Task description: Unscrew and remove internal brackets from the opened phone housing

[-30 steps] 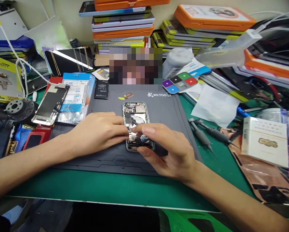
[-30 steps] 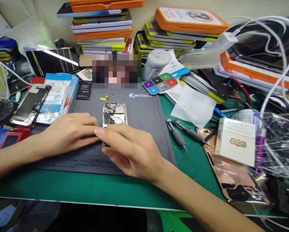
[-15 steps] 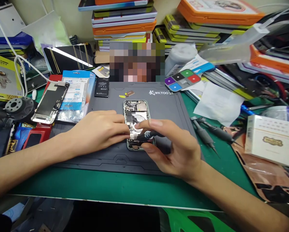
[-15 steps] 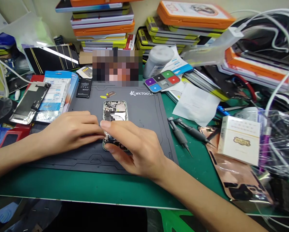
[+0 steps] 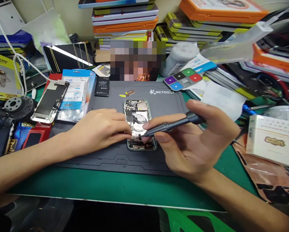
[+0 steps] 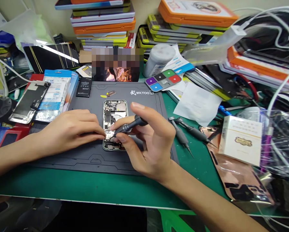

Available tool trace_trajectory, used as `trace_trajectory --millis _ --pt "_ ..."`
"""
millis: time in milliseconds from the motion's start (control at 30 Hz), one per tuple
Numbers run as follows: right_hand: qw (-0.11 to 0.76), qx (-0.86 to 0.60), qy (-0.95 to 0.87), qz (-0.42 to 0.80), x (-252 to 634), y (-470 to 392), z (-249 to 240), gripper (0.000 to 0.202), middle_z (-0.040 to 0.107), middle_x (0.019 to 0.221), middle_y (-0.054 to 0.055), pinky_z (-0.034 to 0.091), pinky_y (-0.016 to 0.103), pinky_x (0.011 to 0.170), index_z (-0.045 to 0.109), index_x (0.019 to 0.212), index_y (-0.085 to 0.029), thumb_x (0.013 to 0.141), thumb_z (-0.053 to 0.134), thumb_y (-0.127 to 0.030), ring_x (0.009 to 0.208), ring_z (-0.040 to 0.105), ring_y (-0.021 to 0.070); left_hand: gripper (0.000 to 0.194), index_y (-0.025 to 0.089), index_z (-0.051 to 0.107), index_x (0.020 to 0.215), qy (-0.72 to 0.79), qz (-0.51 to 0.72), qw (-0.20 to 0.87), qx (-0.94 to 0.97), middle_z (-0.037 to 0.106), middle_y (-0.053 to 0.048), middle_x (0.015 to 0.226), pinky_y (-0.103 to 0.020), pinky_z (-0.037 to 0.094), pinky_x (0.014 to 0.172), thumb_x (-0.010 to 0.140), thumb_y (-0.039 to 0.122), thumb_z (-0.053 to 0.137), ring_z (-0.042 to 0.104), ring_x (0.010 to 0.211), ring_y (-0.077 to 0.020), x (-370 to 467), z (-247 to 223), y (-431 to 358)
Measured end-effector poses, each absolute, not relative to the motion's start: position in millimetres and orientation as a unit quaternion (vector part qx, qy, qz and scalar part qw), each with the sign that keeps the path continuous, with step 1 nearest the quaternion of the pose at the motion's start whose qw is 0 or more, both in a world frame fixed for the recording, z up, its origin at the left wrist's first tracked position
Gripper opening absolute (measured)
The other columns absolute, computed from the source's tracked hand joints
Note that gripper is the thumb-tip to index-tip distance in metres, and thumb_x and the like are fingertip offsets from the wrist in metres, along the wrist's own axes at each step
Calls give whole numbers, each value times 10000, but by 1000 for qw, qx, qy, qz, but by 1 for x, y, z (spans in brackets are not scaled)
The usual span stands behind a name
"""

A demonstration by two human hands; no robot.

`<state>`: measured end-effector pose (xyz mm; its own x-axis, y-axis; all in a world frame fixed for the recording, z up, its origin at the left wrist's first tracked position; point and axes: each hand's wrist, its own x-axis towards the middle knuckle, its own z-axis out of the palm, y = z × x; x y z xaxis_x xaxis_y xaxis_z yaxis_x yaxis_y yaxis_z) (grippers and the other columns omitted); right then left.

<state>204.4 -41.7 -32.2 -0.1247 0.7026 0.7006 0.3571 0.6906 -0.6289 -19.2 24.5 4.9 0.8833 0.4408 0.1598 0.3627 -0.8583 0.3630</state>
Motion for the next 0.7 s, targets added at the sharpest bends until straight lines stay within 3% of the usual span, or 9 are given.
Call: trace_trajectory --millis 167,267,367,467,533,600,700 --pt "531 -328 -759 186 206 -42 -33 697 696 1066 59 695 344 656 348 1510 -377 946 631 -81 819 768 203 152 225 738 1079 195 133 192 953 749 -4 982 -269 442 753 1032 282 605 637 867 -161 -20 5 24" --pt "539 -322 -759 173 206 -43 -34 697 684 1052 49 684 332 670 367 1489 -358 929 649 -54 823 763 194 152 217 725 1058 197 132 189 953 738 -7 977 -266 437 745 1038 285 591 640 853 -157 -19 5 23" --pt "571 -382 -702 187 205 -44 -30 574 658 1068 34 660 362 687 419 1423 -382 958 610 -105 805 739 190 151 193 711 1000 208 121 183 953 706 -8 932 -273 431 737 1029 265 582 634 833 -154 -18 6 21" --pt "602 -427 -627 248 210 -45 -25 369 593 889 0 607 373 662 527 1297 -362 988 530 -161 701 657 179 157 181 705 980 237 119 176 948 692 -3 911 -277 427 731 1019 241 566 631 829 -155 -17 7 20" --pt "557 -456 -641 266 215 -45 -22 263 545 788 -16 530 314 570 586 1204 -315 995 507 -175 608 572 152 156 172 703 991 262 125 173 941 696 -6 917 -275 424 719 1015 233 561 632 824 -155 -17 8 20" --pt "455 -505 -694 238 219 -44 -21 218 585 772 -24 451 266 501 612 1172 -275 985 554 -180 547 527 120 151 166 704 988 279 130 162 938 694 -7 900 -275 419 706 1009 230 570 629 808 -156 -17 7 20" --pt "312 -525 -776 155 221 -43 -24 197 720 870 -15 464 259 547 640 1156 -243 966 639 -190 606 633 120 146 167 712 988 286 131 139 939 692 -6 883 -282 415 701 1007 240 587 624 803 -164 -18 6 22"
